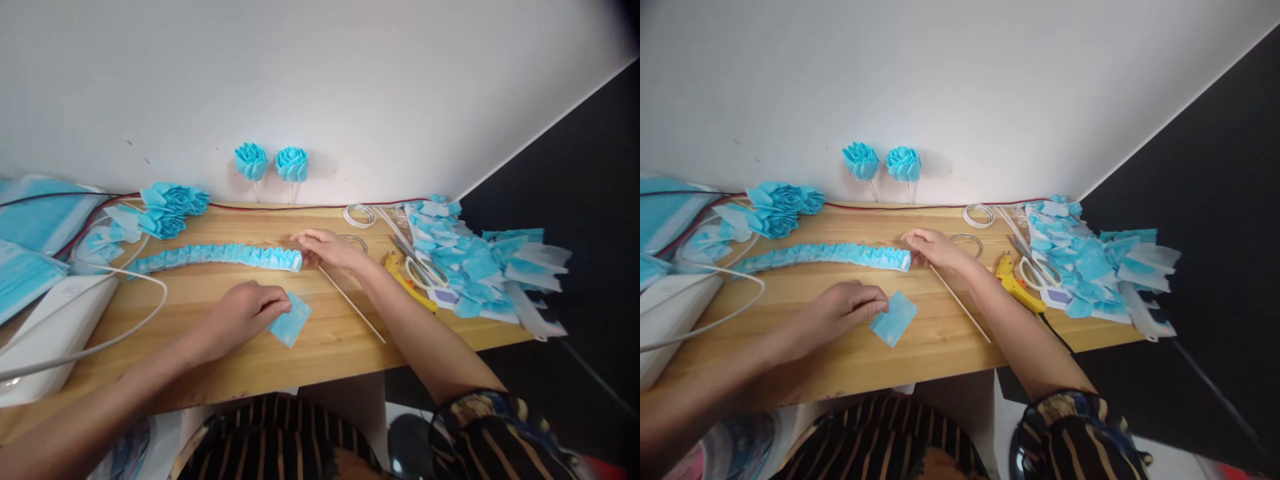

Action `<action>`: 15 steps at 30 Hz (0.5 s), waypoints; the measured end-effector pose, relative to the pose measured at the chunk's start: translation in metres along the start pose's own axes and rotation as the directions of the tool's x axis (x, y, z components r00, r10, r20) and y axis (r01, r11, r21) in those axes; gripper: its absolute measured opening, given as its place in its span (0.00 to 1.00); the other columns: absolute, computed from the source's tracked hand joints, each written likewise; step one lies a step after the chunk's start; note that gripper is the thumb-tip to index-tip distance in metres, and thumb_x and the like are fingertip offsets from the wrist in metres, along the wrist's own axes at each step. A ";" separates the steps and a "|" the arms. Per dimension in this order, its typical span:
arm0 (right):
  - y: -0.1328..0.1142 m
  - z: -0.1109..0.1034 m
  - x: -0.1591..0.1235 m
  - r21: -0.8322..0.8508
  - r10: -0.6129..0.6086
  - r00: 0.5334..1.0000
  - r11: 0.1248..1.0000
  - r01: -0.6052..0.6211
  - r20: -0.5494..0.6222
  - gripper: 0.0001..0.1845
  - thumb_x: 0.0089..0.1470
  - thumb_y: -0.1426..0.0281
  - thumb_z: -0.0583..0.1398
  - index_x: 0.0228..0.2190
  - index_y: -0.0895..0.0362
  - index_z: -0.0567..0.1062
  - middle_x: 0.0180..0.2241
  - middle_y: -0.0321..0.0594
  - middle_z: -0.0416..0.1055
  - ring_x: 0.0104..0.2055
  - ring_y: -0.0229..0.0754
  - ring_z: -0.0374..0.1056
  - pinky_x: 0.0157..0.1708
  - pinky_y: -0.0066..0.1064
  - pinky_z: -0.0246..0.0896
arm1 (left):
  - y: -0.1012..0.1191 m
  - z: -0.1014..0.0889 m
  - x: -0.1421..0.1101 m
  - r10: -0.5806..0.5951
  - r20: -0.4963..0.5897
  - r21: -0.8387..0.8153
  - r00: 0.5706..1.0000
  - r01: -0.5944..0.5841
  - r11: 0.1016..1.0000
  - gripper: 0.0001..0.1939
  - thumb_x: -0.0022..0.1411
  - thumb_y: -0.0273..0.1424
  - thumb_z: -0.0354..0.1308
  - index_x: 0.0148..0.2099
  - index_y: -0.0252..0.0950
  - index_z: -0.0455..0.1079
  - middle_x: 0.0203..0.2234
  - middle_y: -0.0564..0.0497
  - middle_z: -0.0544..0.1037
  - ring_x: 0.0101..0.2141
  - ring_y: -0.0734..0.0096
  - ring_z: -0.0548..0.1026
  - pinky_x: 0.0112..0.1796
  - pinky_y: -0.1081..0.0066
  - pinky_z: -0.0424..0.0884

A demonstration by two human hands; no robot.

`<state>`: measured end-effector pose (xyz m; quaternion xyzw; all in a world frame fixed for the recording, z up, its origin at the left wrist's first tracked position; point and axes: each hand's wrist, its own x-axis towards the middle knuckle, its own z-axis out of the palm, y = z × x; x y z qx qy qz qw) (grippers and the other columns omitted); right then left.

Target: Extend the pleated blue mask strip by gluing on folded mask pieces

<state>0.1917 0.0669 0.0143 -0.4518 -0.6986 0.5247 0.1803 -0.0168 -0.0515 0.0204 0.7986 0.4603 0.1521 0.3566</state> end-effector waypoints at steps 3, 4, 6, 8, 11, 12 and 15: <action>0.002 0.000 -0.009 0.058 -0.042 0.999 0.997 0.042 -0.004 0.18 0.62 0.65 0.56 0.51 0.57 0.71 0.34 0.38 0.74 0.33 0.36 0.70 0.27 0.24 0.60 | 0.001 -0.009 0.015 -0.022 -0.056 0.062 0.998 0.025 0.998 0.17 0.69 0.37 0.47 0.33 0.37 0.72 0.27 0.53 0.77 0.30 0.69 0.71 0.33 0.70 0.60; 0.004 0.001 -0.011 0.074 -0.061 0.998 0.995 0.060 0.008 0.20 0.60 0.66 0.58 0.53 0.57 0.70 0.34 0.38 0.75 0.33 0.35 0.69 0.27 0.24 0.60 | 0.000 -0.011 0.020 -0.034 -0.084 0.085 0.996 0.041 0.996 0.16 0.69 0.37 0.47 0.34 0.37 0.73 0.28 0.52 0.78 0.30 0.69 0.72 0.33 0.70 0.60; 0.010 0.002 -0.012 0.118 -0.099 0.994 0.989 0.093 0.045 0.26 0.56 0.70 0.61 0.56 0.57 0.66 0.35 0.37 0.75 0.32 0.35 0.68 0.29 0.25 0.59 | -0.003 -0.016 0.030 -0.059 -0.142 0.137 0.988 0.079 0.987 0.14 0.68 0.35 0.48 0.37 0.38 0.74 0.29 0.52 0.79 0.31 0.68 0.73 0.33 0.70 0.60; 0.017 0.005 -0.010 0.158 -0.135 0.988 0.980 0.122 0.071 0.32 0.53 0.73 0.62 0.59 0.56 0.63 0.36 0.36 0.75 0.33 0.35 0.67 0.31 0.26 0.59 | -0.006 -0.018 0.039 -0.074 -0.191 0.194 0.979 0.112 0.975 0.13 0.66 0.34 0.50 0.40 0.39 0.76 0.28 0.51 0.80 0.30 0.67 0.73 0.31 0.70 0.60; 0.028 0.011 -0.006 0.169 -0.174 0.983 0.972 0.164 0.048 0.37 0.49 0.75 0.62 0.61 0.57 0.60 0.35 0.35 0.73 0.35 0.36 0.68 0.34 0.28 0.60 | -0.010 -0.016 0.047 -0.058 -0.258 0.265 0.964 0.128 0.956 0.12 0.64 0.33 0.51 0.40 0.39 0.77 0.27 0.51 0.80 0.29 0.67 0.73 0.30 0.71 0.58; 0.030 0.013 -0.005 0.168 -0.186 0.982 0.970 0.177 0.035 0.38 0.49 0.75 0.63 0.61 0.58 0.59 0.34 0.34 0.72 0.34 0.36 0.67 0.35 0.29 0.60 | -0.012 -0.014 0.049 -0.048 -0.273 0.281 0.961 0.127 0.951 0.12 0.64 0.32 0.51 0.40 0.39 0.77 0.27 0.51 0.80 0.29 0.67 0.74 0.30 0.70 0.58; 0.032 0.020 -0.005 0.170 -0.202 0.979 0.966 0.196 0.020 0.40 0.48 0.75 0.62 0.61 0.58 0.59 0.32 0.32 0.69 0.33 0.35 0.66 0.34 0.28 0.59 | -0.017 -0.008 0.049 -0.010 -0.297 0.309 0.955 0.106 0.945 0.11 0.64 0.31 0.52 0.37 0.39 0.77 0.26 0.51 0.80 0.28 0.68 0.74 0.30 0.71 0.59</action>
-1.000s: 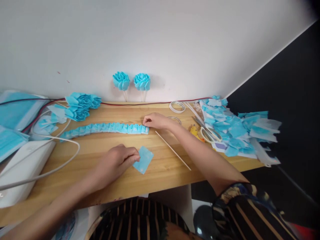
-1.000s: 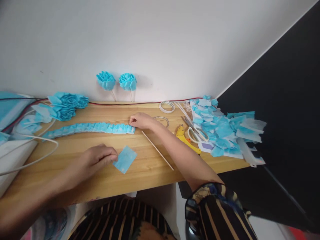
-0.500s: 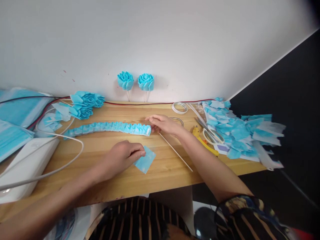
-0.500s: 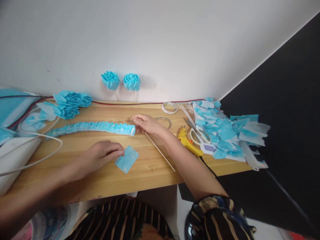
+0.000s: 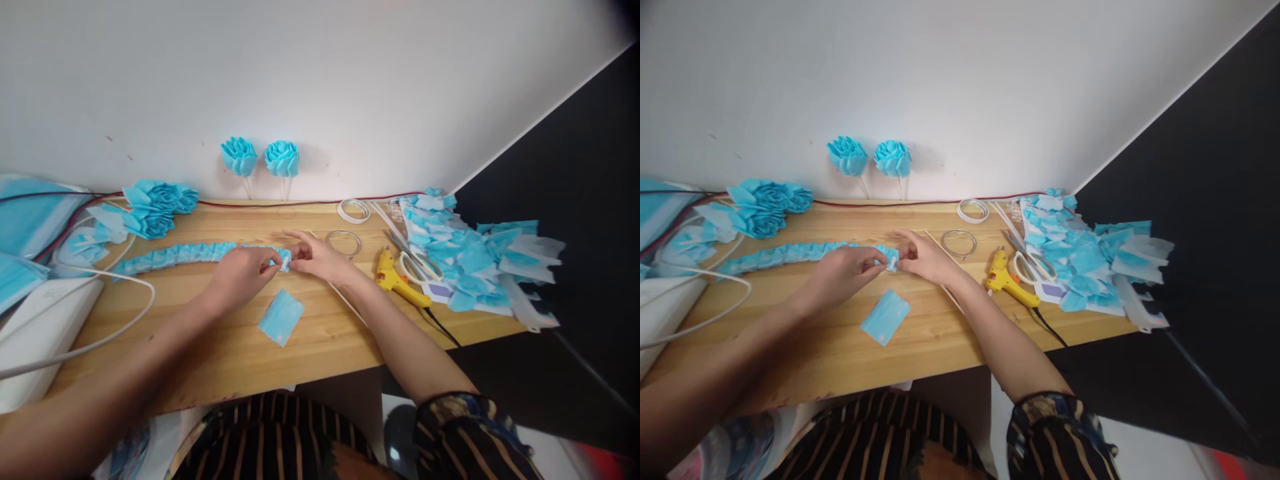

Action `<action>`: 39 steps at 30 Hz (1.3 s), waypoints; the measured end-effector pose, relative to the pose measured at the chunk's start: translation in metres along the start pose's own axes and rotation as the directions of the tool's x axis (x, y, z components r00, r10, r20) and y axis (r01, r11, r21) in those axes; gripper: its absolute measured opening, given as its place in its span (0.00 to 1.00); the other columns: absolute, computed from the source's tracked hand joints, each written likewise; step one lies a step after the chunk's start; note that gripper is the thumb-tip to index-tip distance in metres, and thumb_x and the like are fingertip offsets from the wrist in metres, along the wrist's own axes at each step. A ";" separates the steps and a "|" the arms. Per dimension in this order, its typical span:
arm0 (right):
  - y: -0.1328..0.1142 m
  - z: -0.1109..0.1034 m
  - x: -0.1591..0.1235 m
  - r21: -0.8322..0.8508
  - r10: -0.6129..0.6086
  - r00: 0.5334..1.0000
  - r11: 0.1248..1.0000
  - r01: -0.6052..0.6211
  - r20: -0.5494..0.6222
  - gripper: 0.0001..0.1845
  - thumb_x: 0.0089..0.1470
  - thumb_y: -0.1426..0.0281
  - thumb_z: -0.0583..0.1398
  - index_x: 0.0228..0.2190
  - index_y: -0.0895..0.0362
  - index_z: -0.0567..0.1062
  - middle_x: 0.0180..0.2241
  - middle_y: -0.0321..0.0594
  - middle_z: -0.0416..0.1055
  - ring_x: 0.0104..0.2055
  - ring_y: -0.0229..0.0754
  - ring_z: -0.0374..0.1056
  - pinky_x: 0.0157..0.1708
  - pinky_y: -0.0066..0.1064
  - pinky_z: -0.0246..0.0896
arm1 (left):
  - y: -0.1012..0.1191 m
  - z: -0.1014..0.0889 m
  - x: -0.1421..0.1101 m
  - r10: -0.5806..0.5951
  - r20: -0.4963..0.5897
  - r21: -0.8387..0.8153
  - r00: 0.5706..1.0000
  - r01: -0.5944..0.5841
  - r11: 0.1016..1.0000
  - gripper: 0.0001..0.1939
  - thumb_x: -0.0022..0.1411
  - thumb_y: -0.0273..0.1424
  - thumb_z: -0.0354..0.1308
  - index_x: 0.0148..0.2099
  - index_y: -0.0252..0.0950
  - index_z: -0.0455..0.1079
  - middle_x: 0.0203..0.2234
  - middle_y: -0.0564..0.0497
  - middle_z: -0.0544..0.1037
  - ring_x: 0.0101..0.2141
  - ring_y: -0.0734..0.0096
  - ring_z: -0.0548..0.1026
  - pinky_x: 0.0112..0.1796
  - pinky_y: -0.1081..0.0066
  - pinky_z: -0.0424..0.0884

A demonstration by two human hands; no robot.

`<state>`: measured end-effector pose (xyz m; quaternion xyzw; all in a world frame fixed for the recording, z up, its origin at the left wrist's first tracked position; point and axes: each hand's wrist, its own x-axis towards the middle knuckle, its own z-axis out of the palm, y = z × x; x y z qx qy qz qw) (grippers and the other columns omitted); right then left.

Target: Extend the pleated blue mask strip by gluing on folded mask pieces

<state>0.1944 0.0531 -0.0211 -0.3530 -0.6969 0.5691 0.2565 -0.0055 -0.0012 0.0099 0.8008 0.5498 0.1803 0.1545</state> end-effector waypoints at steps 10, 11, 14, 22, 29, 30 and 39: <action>-0.006 0.010 -0.004 0.077 0.047 0.995 0.996 -0.040 -0.089 0.36 0.48 0.77 0.59 0.59 0.54 0.61 0.31 0.31 0.67 0.28 0.32 0.63 0.24 0.23 0.58 | -0.007 0.011 -0.007 0.071 -0.102 -0.034 0.992 -0.075 0.997 0.09 0.65 0.31 0.55 0.37 0.37 0.76 0.28 0.50 0.80 0.30 0.67 0.75 0.34 0.69 0.63; -0.005 0.010 -0.004 0.088 0.047 0.995 0.995 -0.039 -0.085 0.36 0.48 0.77 0.59 0.59 0.54 0.62 0.31 0.30 0.67 0.28 0.32 0.63 0.24 0.23 0.58 | -0.006 0.012 -0.007 0.072 -0.118 -0.038 0.990 -0.077 0.996 0.09 0.65 0.32 0.55 0.37 0.38 0.76 0.27 0.51 0.79 0.29 0.68 0.74 0.34 0.69 0.63; -0.003 0.010 -0.004 0.109 0.034 0.997 0.994 -0.025 -0.075 0.36 0.48 0.76 0.60 0.59 0.54 0.62 0.31 0.31 0.67 0.28 0.32 0.64 0.24 0.23 0.61 | -0.005 0.013 -0.008 0.069 -0.158 -0.044 0.985 -0.076 0.996 0.09 0.65 0.33 0.55 0.36 0.38 0.76 0.24 0.53 0.76 0.28 0.69 0.72 0.34 0.69 0.62; -0.007 0.014 -0.005 0.116 0.033 0.996 0.993 -0.024 -0.080 0.34 0.50 0.77 0.60 0.59 0.53 0.62 0.32 0.31 0.70 0.27 0.32 0.65 0.27 0.24 0.61 | -0.005 0.016 -0.007 0.043 -0.197 -0.057 0.980 -0.055 0.997 0.10 0.65 0.32 0.54 0.38 0.39 0.77 0.23 0.53 0.76 0.26 0.71 0.70 0.34 0.68 0.61; -0.006 0.016 -0.006 0.150 0.009 0.997 0.989 0.002 -0.072 0.35 0.50 0.76 0.60 0.60 0.52 0.61 0.31 0.30 0.69 0.29 0.32 0.66 0.31 0.26 0.63 | -0.002 0.014 -0.007 0.014 -0.189 -0.038 0.982 -0.022 0.999 0.10 0.65 0.33 0.53 0.38 0.39 0.76 0.21 0.55 0.74 0.25 0.71 0.69 0.34 0.68 0.59; -0.006 0.017 -0.006 0.147 0.005 0.997 0.989 0.006 -0.074 0.36 0.50 0.76 0.60 0.60 0.52 0.61 0.31 0.30 0.69 0.29 0.33 0.66 0.31 0.26 0.63 | -0.003 0.014 -0.007 0.013 -0.190 -0.037 0.982 -0.021 0.999 0.10 0.65 0.33 0.54 0.38 0.39 0.76 0.21 0.55 0.73 0.25 0.72 0.68 0.33 0.68 0.59; -0.010 0.023 -0.006 0.080 -0.043 0.993 0.995 0.052 -0.114 0.36 0.48 0.78 0.60 0.58 0.53 0.63 0.30 0.30 0.69 0.30 0.33 0.66 0.31 0.26 0.61 | -0.002 0.011 -0.006 -0.024 -0.180 -0.047 0.983 0.016 0.999 0.11 0.64 0.36 0.56 0.34 0.38 0.77 0.18 0.56 0.68 0.22 0.73 0.65 0.30 0.69 0.55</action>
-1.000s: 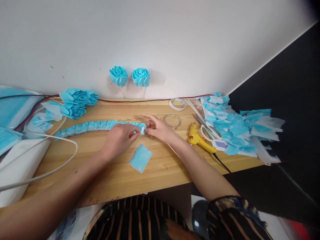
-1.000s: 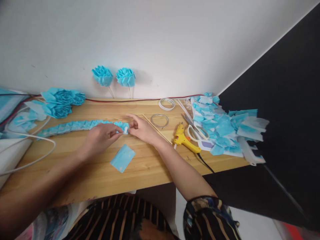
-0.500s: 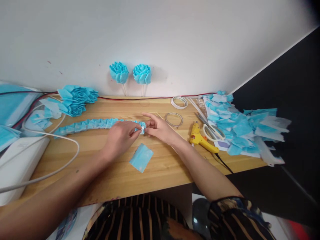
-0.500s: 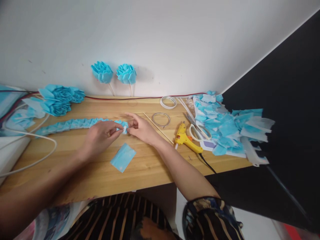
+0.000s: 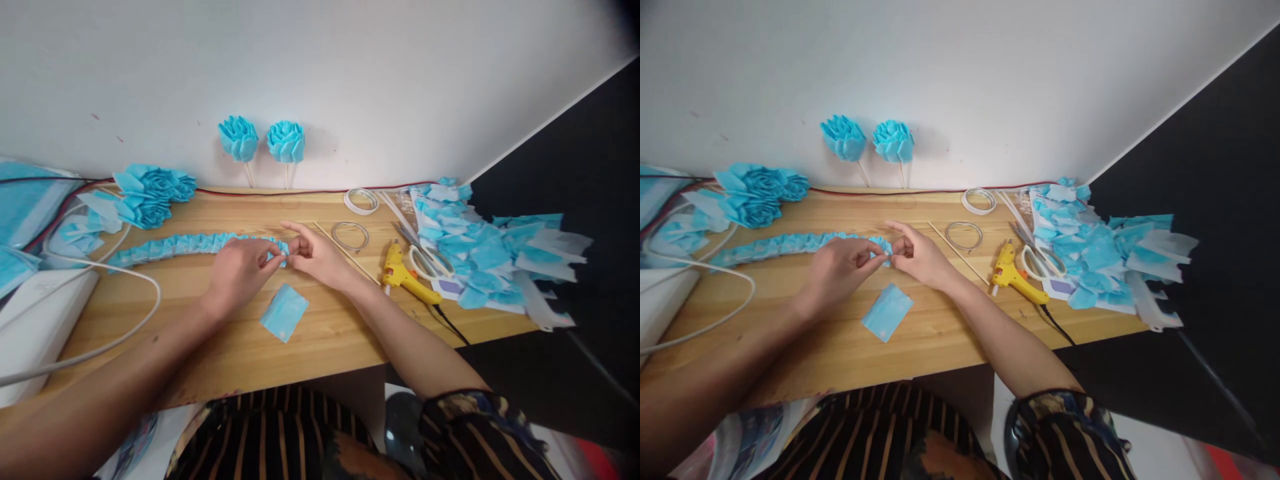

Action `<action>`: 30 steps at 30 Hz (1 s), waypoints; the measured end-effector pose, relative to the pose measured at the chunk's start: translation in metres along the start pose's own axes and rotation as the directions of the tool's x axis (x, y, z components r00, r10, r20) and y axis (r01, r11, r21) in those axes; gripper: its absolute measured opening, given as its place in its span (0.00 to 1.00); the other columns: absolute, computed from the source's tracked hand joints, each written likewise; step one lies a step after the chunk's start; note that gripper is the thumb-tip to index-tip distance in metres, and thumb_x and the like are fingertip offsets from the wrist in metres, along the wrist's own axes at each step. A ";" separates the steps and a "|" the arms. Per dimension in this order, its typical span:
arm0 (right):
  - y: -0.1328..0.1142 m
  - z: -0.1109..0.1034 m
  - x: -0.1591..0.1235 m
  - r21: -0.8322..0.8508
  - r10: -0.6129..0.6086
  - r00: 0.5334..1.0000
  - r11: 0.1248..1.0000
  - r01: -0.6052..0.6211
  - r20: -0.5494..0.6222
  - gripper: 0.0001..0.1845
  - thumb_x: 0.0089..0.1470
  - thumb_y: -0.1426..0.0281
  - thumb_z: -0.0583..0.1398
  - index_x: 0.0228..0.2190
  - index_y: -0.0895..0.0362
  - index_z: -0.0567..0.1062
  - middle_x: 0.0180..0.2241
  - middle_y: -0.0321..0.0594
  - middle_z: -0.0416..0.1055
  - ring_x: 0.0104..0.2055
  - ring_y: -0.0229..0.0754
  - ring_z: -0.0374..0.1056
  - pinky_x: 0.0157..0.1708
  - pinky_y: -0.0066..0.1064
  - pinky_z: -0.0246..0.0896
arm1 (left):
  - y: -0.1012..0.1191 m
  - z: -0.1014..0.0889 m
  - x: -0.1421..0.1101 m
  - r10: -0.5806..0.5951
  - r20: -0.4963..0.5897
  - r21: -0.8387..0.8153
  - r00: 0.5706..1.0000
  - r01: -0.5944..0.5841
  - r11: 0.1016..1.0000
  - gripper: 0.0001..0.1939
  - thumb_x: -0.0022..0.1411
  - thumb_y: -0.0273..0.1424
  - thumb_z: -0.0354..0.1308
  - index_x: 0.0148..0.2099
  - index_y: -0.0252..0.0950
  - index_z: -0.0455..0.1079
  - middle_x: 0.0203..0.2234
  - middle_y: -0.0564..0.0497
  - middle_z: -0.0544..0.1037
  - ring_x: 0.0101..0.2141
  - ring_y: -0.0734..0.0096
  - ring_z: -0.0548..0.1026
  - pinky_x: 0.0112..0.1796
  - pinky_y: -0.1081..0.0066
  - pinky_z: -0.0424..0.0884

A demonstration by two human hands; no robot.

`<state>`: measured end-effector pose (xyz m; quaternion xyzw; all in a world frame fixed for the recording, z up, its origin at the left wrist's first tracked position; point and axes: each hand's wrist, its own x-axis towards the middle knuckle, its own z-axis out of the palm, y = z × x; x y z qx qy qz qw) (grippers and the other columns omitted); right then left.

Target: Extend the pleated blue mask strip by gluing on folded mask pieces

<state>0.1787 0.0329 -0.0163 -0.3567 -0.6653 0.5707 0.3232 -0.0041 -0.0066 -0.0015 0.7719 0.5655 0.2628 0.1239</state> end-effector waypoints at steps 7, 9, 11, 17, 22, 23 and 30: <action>0.001 0.000 0.000 -0.018 -0.009 1.000 1.000 0.009 -0.004 0.35 0.49 0.78 0.60 0.58 0.51 0.63 0.30 0.30 0.69 0.30 0.34 0.68 0.33 0.28 0.63 | 0.002 -0.002 0.000 -0.023 -0.002 0.006 1.000 0.023 1.000 0.10 0.63 0.35 0.56 0.34 0.38 0.77 0.18 0.56 0.69 0.21 0.74 0.65 0.29 0.70 0.55; 0.001 0.001 -0.001 -0.023 -0.009 1.000 1.000 0.009 -0.003 0.35 0.49 0.78 0.60 0.58 0.51 0.64 0.30 0.30 0.69 0.30 0.34 0.67 0.33 0.28 0.64 | 0.002 -0.002 0.000 -0.041 0.009 0.004 0.999 0.041 0.999 0.10 0.63 0.35 0.56 0.34 0.39 0.77 0.17 0.56 0.69 0.21 0.74 0.64 0.28 0.70 0.55; 0.000 0.001 -0.001 -0.030 -0.008 1.000 1.000 0.008 -0.006 0.34 0.49 0.79 0.60 0.58 0.52 0.64 0.30 0.30 0.69 0.30 0.34 0.67 0.34 0.29 0.64 | 0.002 -0.002 0.000 -0.065 0.022 -0.003 0.998 0.065 0.998 0.10 0.62 0.34 0.56 0.34 0.39 0.77 0.17 0.56 0.68 0.21 0.74 0.64 0.27 0.70 0.55; -0.003 0.001 -0.002 -0.043 0.006 1.000 0.999 -0.007 -0.012 0.34 0.49 0.79 0.60 0.58 0.52 0.64 0.30 0.31 0.69 0.30 0.34 0.66 0.33 0.29 0.63 | 0.002 -0.001 0.000 -0.085 0.032 -0.009 0.996 0.086 0.996 0.10 0.62 0.35 0.56 0.35 0.38 0.78 0.17 0.56 0.68 0.21 0.73 0.64 0.27 0.70 0.54; -0.002 0.001 -0.001 -0.053 -0.002 1.000 0.999 0.002 -0.007 0.34 0.50 0.79 0.60 0.58 0.52 0.64 0.30 0.31 0.69 0.31 0.35 0.67 0.34 0.29 0.63 | 0.002 -0.001 0.000 -0.082 0.033 0.002 0.996 0.082 0.997 0.10 0.62 0.36 0.57 0.34 0.39 0.78 0.17 0.55 0.69 0.21 0.73 0.64 0.28 0.69 0.54; -0.002 0.001 -0.001 -0.054 -0.006 1.000 0.999 0.005 -0.006 0.34 0.49 0.79 0.60 0.58 0.53 0.64 0.30 0.31 0.69 0.31 0.35 0.67 0.34 0.29 0.63 | 0.002 -0.001 0.000 -0.082 0.033 0.005 0.996 0.082 0.997 0.10 0.62 0.35 0.57 0.34 0.39 0.78 0.17 0.56 0.69 0.21 0.73 0.64 0.28 0.69 0.54; -0.001 0.003 -0.001 -0.052 -0.026 1.000 0.998 0.026 -0.012 0.33 0.48 0.79 0.60 0.57 0.55 0.65 0.28 0.29 0.67 0.28 0.33 0.64 0.32 0.27 0.61 | 0.005 0.000 -0.001 -0.065 0.017 0.031 0.998 0.064 0.997 0.10 0.61 0.32 0.55 0.34 0.38 0.78 0.17 0.56 0.70 0.20 0.74 0.64 0.28 0.70 0.56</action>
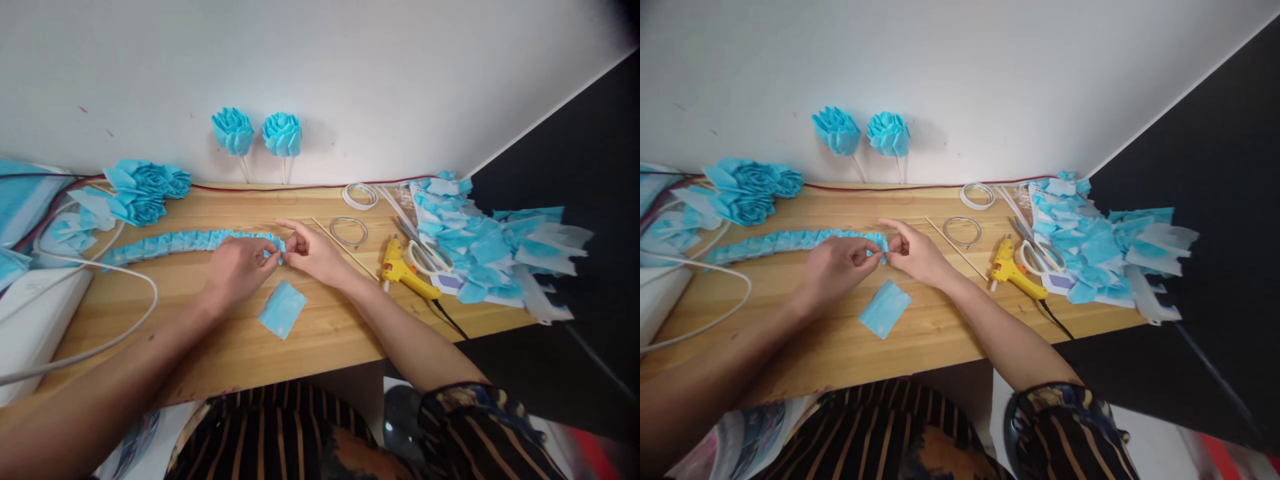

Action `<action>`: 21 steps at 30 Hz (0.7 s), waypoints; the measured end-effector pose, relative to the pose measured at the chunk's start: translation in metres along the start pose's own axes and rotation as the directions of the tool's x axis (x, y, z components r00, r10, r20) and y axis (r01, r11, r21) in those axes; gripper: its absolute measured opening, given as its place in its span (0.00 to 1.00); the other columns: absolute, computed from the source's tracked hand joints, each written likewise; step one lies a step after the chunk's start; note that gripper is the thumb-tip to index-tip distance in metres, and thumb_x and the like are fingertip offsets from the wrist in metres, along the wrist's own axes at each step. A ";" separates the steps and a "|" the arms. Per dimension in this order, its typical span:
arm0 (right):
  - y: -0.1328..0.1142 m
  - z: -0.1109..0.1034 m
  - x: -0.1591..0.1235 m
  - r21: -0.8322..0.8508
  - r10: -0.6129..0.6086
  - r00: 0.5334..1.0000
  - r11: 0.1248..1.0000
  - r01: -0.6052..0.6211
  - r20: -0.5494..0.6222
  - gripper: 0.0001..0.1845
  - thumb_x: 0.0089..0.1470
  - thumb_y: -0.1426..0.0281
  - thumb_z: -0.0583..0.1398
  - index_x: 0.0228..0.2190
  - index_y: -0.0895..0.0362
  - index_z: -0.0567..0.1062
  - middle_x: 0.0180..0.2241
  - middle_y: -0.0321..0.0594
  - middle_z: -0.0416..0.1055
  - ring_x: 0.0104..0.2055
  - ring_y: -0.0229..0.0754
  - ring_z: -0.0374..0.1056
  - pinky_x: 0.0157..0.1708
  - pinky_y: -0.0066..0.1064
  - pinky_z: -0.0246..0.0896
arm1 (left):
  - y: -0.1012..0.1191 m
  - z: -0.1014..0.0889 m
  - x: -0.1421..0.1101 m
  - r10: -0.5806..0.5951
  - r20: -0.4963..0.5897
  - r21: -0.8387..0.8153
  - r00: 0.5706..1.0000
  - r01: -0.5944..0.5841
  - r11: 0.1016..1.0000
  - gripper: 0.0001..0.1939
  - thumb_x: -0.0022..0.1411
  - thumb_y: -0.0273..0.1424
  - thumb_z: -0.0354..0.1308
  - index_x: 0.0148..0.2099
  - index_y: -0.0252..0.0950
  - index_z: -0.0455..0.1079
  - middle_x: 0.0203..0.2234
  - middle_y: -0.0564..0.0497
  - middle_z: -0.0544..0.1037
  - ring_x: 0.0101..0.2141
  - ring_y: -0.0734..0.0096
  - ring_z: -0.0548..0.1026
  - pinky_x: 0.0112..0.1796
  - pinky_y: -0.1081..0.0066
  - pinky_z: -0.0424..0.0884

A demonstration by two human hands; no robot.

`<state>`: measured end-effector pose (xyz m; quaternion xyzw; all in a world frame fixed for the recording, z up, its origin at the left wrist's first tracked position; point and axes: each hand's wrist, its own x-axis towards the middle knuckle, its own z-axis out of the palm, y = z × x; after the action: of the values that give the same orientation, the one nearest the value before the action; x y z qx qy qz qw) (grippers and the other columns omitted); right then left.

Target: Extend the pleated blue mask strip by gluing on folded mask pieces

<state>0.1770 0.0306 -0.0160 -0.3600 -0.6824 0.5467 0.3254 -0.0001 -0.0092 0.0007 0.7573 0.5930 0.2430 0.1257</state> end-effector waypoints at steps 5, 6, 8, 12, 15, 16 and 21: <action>0.001 0.001 0.000 -0.004 0.000 1.000 1.000 0.000 -0.002 0.33 0.49 0.80 0.60 0.57 0.54 0.66 0.27 0.29 0.66 0.28 0.33 0.63 0.31 0.27 0.60 | 0.002 -0.001 0.000 -0.001 0.010 0.011 1.000 0.000 1.000 0.11 0.60 0.31 0.54 0.33 0.38 0.78 0.17 0.55 0.70 0.20 0.74 0.63 0.27 0.70 0.54; 0.001 0.001 0.000 -0.005 -0.002 1.000 1.000 0.002 0.000 0.33 0.49 0.80 0.60 0.57 0.54 0.66 0.27 0.29 0.66 0.28 0.33 0.63 0.31 0.27 0.60 | 0.002 -0.001 0.000 0.000 0.006 0.011 1.000 0.000 1.000 0.11 0.60 0.30 0.54 0.33 0.37 0.78 0.17 0.55 0.70 0.20 0.74 0.63 0.27 0.70 0.54; 0.001 0.001 0.001 -0.005 -0.007 1.000 1.000 0.007 0.003 0.33 0.49 0.80 0.60 0.57 0.54 0.66 0.28 0.29 0.67 0.29 0.33 0.63 0.31 0.27 0.60 | 0.002 -0.001 0.000 0.005 0.002 0.010 1.000 -0.005 1.000 0.11 0.60 0.30 0.53 0.32 0.37 0.78 0.16 0.55 0.70 0.20 0.74 0.63 0.27 0.70 0.54; 0.003 0.001 0.001 -0.011 -0.010 1.000 1.000 0.010 0.005 0.33 0.49 0.80 0.60 0.57 0.53 0.66 0.28 0.29 0.67 0.29 0.33 0.64 0.32 0.28 0.61 | 0.001 0.000 0.000 0.024 -0.009 0.008 1.000 -0.024 1.000 0.11 0.60 0.29 0.53 0.31 0.37 0.77 0.15 0.56 0.68 0.19 0.74 0.62 0.26 0.70 0.54; 0.004 0.000 0.001 -0.009 -0.019 1.000 1.000 0.020 0.010 0.33 0.48 0.79 0.60 0.56 0.53 0.66 0.28 0.29 0.68 0.29 0.33 0.64 0.32 0.28 0.61 | 0.000 0.001 0.000 0.037 -0.025 0.004 0.999 -0.037 0.999 0.11 0.59 0.28 0.53 0.29 0.36 0.76 0.15 0.56 0.67 0.19 0.74 0.62 0.26 0.70 0.54; 0.004 0.000 0.002 -0.007 -0.020 1.000 1.000 0.020 0.010 0.33 0.48 0.79 0.60 0.56 0.53 0.66 0.28 0.29 0.68 0.29 0.33 0.64 0.32 0.28 0.61 | -0.001 0.001 0.000 0.041 -0.032 -0.001 0.999 -0.041 0.999 0.11 0.59 0.28 0.53 0.28 0.36 0.76 0.15 0.56 0.67 0.19 0.74 0.62 0.26 0.70 0.54; 0.003 -0.002 0.002 0.024 -0.013 1.000 1.000 0.013 0.013 0.31 0.48 0.79 0.60 0.55 0.54 0.67 0.27 0.29 0.66 0.29 0.33 0.64 0.31 0.28 0.60 | -0.003 0.002 0.001 0.039 -0.035 -0.042 0.999 -0.041 0.998 0.11 0.58 0.28 0.53 0.28 0.37 0.76 0.16 0.56 0.68 0.20 0.74 0.63 0.27 0.70 0.55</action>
<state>0.1779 0.0335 -0.0183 -0.3480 -0.6803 0.5549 0.3289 -0.0012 -0.0076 -0.0026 0.7620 0.5744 0.2709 0.1268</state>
